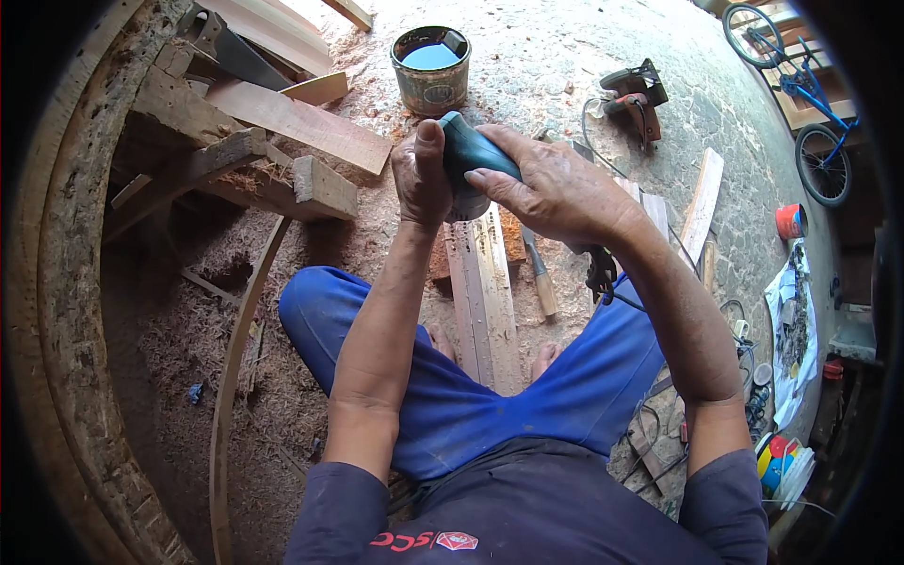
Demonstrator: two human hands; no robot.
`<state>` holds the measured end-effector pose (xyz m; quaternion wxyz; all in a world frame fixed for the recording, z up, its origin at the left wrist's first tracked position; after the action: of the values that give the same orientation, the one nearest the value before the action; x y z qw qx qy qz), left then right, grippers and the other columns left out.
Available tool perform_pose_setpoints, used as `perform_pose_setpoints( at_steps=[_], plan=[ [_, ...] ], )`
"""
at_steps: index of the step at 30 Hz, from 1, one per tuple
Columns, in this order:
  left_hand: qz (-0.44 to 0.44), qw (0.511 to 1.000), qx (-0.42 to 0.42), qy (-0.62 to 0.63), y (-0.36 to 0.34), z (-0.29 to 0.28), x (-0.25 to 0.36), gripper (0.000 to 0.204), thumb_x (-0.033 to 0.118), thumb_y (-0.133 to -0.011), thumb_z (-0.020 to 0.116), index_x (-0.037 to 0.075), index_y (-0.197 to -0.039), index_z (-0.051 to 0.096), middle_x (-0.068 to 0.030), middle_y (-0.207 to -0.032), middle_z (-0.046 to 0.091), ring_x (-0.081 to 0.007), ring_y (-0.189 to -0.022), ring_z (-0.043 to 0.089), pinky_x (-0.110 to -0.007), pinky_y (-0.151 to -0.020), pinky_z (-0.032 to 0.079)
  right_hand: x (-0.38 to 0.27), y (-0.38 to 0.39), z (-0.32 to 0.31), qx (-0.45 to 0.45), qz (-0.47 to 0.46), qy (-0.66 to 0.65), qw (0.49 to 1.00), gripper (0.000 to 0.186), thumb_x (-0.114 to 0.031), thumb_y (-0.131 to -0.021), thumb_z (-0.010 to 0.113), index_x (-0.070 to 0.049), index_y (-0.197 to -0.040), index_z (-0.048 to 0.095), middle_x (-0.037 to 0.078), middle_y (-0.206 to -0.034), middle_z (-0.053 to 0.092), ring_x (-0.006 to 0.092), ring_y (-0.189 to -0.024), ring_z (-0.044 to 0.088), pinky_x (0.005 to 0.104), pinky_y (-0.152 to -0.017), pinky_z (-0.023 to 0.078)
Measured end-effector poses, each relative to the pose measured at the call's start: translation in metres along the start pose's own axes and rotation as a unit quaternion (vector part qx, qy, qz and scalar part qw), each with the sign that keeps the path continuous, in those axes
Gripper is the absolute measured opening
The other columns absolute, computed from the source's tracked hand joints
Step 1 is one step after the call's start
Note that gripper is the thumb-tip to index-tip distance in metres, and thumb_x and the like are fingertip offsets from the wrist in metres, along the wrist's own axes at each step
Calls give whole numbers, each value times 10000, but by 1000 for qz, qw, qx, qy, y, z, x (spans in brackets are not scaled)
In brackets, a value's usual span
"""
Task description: The person sands a wooden component using a power sander, rubs a liquid substance from a metal can onto another wood piece with their hand, and then carves or splits wood by striking an axe with a hammer.
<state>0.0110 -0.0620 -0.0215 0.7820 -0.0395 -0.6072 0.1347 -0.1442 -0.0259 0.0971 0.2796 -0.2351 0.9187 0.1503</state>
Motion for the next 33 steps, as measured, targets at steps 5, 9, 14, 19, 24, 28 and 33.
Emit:
perform_pose_setpoints(
  at_steps=[5, 9, 14, 19, 24, 28, 33],
  plan=[
    [22, 999, 22, -17, 5, -3, -7, 701, 662, -972, 448, 12, -825, 665, -7, -704, 600, -96, -667, 536, -285, -599, 429, 2, 2, 8, 18, -11, 19, 1000, 575, -454, -1003, 503, -29, -1386, 449, 291, -1126, 658, 436, -1057, 647, 510, -937, 498],
    [18, 1000, 8, -12, 5, -6, -13, 712, 668, -973, 433, 12, -844, 678, -7, -705, 601, -93, -662, 534, -286, -594, 423, 2, 2, 9, 16, -7, 17, 1000, 567, -446, -1005, 502, -37, -1394, 441, 292, -1128, 657, 440, -1054, 646, 513, -930, 501],
    [10, 1000, 5, -21, 9, -5, -11, 723, 679, -970, 430, 12, -850, 682, -2, -704, 600, -84, -661, 530, -278, -588, 417, 7, 2, 14, 19, -8, 26, 999, 563, -448, -1008, 499, -43, -1394, 440, 284, -1155, 651, 433, -1071, 641, 508, -940, 501],
    [15, 999, 7, -27, 10, -4, -10, 743, 695, -961, 435, 3, -876, 689, 3, -705, 599, -81, -666, 531, -274, -589, 417, 11, -2, 18, 11, -8, 25, 1000, 564, -464, -1007, 498, -55, -1393, 445, 274, -1167, 651, 423, -1081, 642, 505, -949, 501],
    [8, 999, 10, -34, 12, -5, -14, 760, 702, -955, 441, -15, -905, 690, 8, -702, 589, -79, -665, 518, -271, -594, 412, 11, -2, 16, -42, 42, 16, 998, 650, -536, -1001, 479, -107, -1481, 383, 269, -1178, 654, 407, -1091, 647, 482, -981, 481],
    [13, 999, 3, -35, 10, -7, -17, 765, 704, -952, 444, -19, -914, 692, 10, -701, 578, -83, -662, 506, -272, -597, 408, 14, -3, 18, -3, 5, 9, 1000, 557, -471, -1004, 496, -64, -1382, 451, 276, -1134, 662, 434, -1040, 654, 518, -917, 510],
    [6, 999, 8, -41, 11, -7, -21, 781, 714, -946, 441, -25, -930, 694, -4, -723, 601, -97, -687, 531, -287, -613, 430, 20, -5, 23, -12, 5, 4, 1000, 564, -476, -998, 500, -79, -1393, 436, 281, -1119, 665, 448, -1014, 656, 531, -897, 511]
  ],
)
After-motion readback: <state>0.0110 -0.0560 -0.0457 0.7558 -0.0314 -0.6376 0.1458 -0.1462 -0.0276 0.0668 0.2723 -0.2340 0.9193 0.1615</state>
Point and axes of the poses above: each hand's wrist, its own y-axis away from the middle knuckle, its own z-axis out of the palm, x = y × z, the point moved 4 cm from there along -y, towards the middle knuckle
